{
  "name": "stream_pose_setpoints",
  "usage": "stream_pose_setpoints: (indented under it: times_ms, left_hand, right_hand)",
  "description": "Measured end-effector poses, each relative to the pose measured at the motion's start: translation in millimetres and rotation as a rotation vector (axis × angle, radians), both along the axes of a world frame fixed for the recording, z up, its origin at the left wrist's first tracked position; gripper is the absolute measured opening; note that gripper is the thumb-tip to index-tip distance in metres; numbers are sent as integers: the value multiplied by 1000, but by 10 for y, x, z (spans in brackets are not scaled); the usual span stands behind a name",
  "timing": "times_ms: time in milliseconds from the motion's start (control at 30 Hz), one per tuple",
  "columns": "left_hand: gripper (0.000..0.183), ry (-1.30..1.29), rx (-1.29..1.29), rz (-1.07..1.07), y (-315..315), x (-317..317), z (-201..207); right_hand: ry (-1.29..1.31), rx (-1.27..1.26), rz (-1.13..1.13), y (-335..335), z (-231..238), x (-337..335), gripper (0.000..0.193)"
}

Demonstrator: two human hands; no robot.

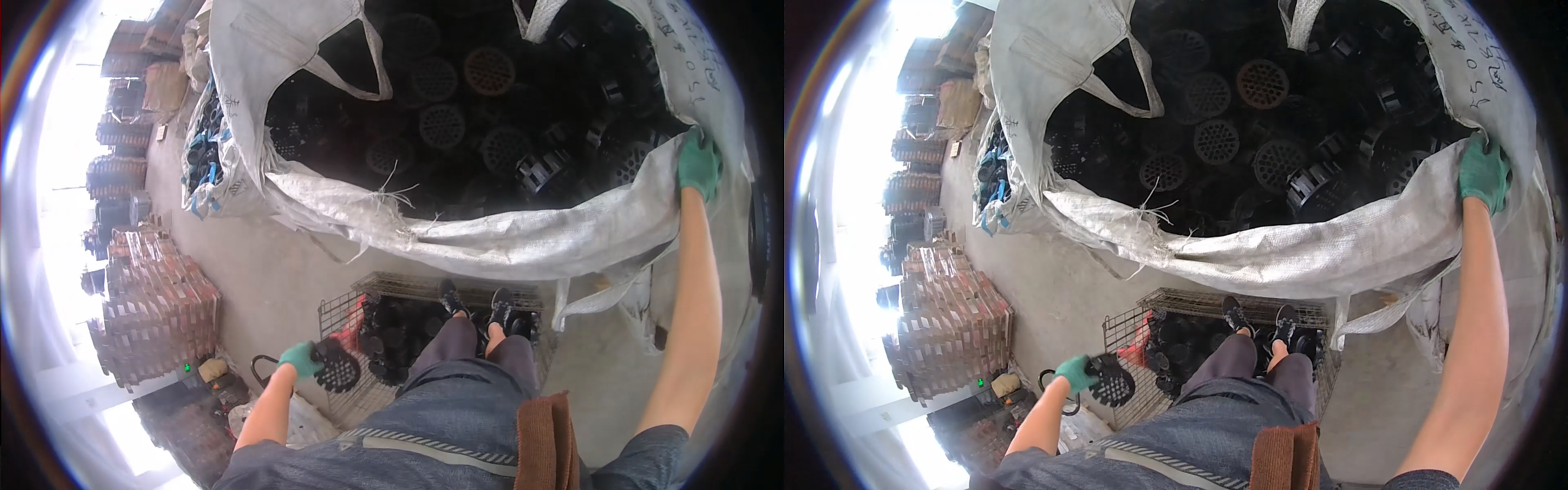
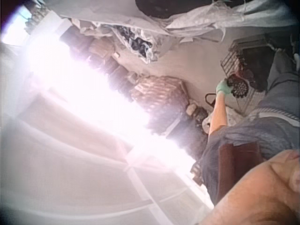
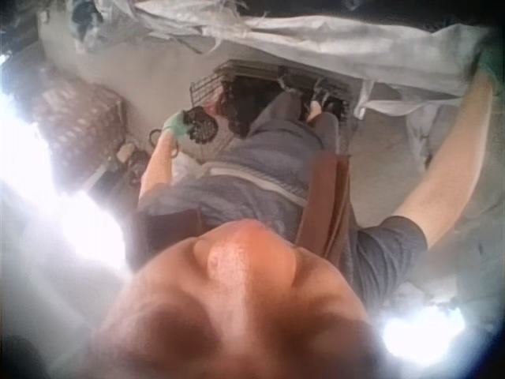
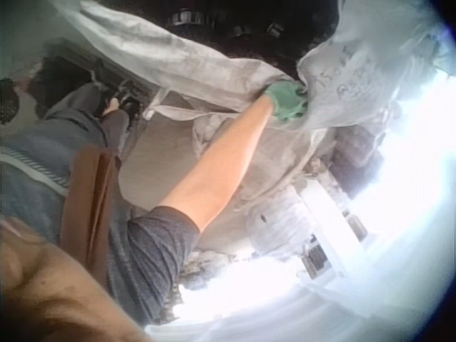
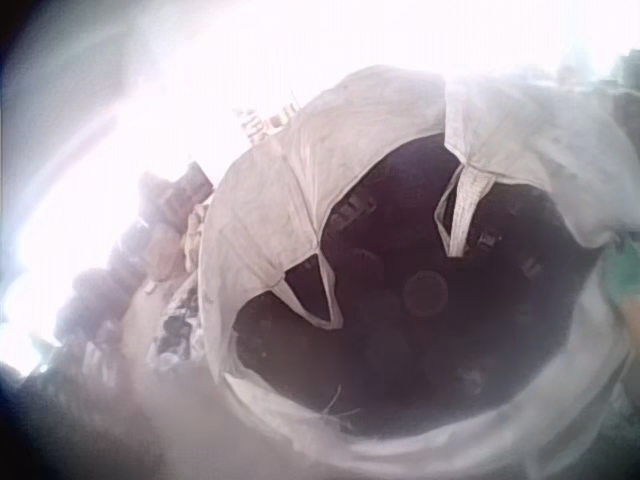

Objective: The person pulls a pallet truck carrying a wire container over to a large bulk bag. The person then removes plastic parts from the bulk bag and places them into the wire container by hand.

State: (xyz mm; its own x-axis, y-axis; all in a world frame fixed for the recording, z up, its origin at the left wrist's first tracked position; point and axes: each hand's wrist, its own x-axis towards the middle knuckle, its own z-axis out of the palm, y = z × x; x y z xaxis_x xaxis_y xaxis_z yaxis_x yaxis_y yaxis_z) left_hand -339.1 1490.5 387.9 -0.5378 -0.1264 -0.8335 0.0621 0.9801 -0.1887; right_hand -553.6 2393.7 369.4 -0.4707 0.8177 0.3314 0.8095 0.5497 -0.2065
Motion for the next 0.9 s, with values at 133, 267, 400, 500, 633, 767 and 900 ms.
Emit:
stream_pose_setpoints:
  times_ms: [133, 267, 400, 500, 633, 767, 900]
  left_hand:
    - [38, 572, 356, 238, -185, -244, -446]
    - [19, 975, 842, 117, 1324, -2124, 163]
    - [41, 583, 1015, -67, 2742, -3453, 87]
    - [61, 362, 747, -381, 3198, -4067, -784]
    - [84, -46, 540, -600, 3697, -4281, -1725]
    - [89, -115, 272, -738, 4067, -4199, -1972]
    - [88, -163, 10, -949, 4252, -4045, -1862]
  right_hand:
    - [7, 17, -24, -23, 36, 16, 69]
    - [1, 33, 0, 33, 35, 68, 69]
    - [18, 67, 77, 166, -43, 178, 68]
    - [79, 62, 116, 3, 17, 94, 65]
    - [114, 106, 166, -131, 79, 124, 59]
    - [149, 136, 201, -190, 164, 145, 57]
    - [140, 70, 117, -290, 194, 136, 58]
